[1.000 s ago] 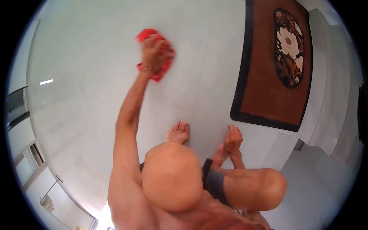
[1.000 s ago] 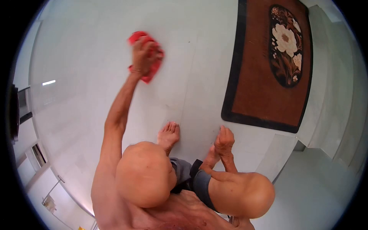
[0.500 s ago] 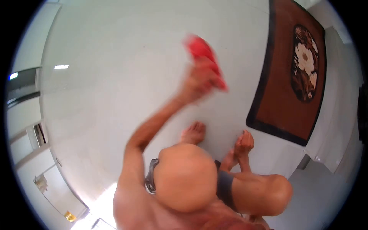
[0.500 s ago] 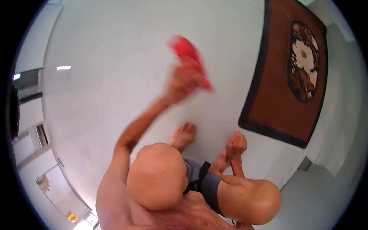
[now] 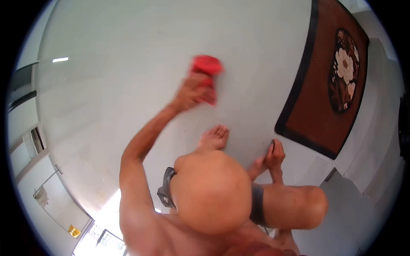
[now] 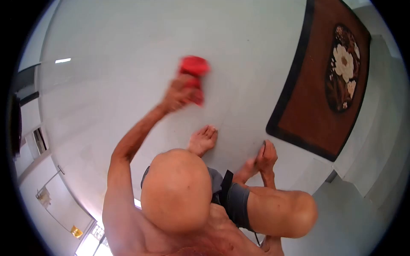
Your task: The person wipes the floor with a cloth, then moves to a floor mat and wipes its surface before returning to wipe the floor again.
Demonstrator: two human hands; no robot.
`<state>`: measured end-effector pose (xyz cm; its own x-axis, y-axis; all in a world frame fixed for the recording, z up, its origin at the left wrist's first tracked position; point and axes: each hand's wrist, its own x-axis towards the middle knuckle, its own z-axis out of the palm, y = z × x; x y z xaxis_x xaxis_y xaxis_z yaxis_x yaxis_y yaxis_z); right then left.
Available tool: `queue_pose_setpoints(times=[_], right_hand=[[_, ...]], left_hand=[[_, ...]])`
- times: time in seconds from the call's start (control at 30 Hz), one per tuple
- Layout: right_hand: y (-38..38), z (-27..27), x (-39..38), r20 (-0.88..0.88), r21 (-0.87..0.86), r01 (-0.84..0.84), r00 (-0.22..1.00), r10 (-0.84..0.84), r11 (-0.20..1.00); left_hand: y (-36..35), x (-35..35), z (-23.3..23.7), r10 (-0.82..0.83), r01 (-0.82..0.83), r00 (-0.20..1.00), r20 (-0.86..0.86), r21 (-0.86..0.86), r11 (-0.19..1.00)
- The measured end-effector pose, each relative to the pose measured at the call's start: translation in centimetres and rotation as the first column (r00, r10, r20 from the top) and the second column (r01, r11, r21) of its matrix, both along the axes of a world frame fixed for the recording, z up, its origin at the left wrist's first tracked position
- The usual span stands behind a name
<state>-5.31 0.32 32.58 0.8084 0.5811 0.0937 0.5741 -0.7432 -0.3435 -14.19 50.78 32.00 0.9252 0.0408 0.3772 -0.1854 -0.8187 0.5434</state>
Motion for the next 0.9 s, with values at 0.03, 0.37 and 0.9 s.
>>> queue_pose_setpoints(times=[0.03, 0.37, 0.9], right_hand=[[-0.8, 0.1, 0.3, -0.059, -0.023, 0.002, 0.998, -0.004, 1.000], [-2.4, 12.1, 15.7, -0.590, -0.273, -0.297, 0.803, 0.084, 0.915], [-3.7, 23.6, 17.5, -0.534, -0.363, -0.252, 0.845, 0.021, 0.897]], left_hand=[[3.8, -1.5, -0.2, 0.107, -0.106, 0.994, -0.038, 0.010, 0.994], [22.3, -3.1, 4.3, 0.791, -0.804, 0.594, 0.144, 0.120, 0.582], [-33.7, 7.1, -3.5, -0.724, 0.709, 0.690, -0.007, -0.195, 0.678]])
